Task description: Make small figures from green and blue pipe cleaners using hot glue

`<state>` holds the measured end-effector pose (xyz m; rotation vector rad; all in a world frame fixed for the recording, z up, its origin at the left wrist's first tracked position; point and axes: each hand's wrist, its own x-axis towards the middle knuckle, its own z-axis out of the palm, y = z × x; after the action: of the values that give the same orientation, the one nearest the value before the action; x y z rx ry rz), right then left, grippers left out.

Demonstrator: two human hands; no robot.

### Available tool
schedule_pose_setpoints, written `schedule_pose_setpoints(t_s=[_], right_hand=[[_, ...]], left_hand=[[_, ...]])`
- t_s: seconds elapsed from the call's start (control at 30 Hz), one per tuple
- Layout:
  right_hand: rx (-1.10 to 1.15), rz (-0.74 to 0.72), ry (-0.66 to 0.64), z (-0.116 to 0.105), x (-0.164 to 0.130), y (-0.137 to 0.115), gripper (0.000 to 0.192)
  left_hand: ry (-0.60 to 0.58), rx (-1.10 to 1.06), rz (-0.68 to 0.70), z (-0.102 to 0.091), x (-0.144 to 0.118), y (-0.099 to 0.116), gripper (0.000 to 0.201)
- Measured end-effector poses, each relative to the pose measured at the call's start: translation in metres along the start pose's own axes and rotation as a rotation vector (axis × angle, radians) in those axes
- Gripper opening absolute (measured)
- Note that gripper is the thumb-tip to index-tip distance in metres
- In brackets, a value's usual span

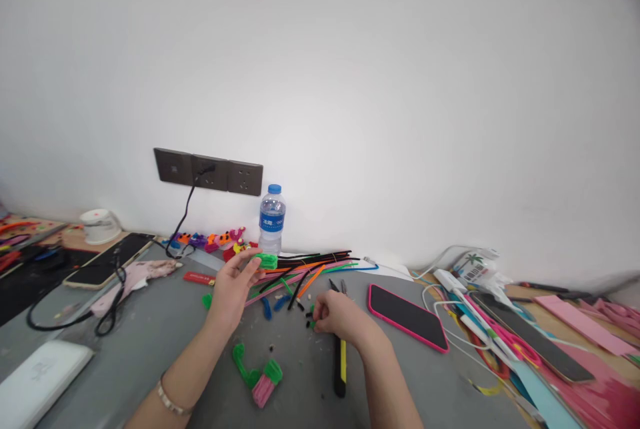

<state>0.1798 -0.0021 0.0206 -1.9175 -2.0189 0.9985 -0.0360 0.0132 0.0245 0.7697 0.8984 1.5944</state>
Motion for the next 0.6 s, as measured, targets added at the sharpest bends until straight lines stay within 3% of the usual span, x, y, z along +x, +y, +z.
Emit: schedule_pose_setpoints(t_s=[0.5, 0.6], right_hand=[[0.072, -0.122, -0.099, -0.006, -0.004, 0.002, 0.012], [0.167, -0.224, -0.008, -0.012, -0.006, -0.002, 0.006]], left_hand=[[-0.11, 0.151, -0.032, -0.001, -0.003, -0.005, 0.036], [-0.135, 0.187, -0.049, 0.001, -0.005, -0.003, 0.036]])
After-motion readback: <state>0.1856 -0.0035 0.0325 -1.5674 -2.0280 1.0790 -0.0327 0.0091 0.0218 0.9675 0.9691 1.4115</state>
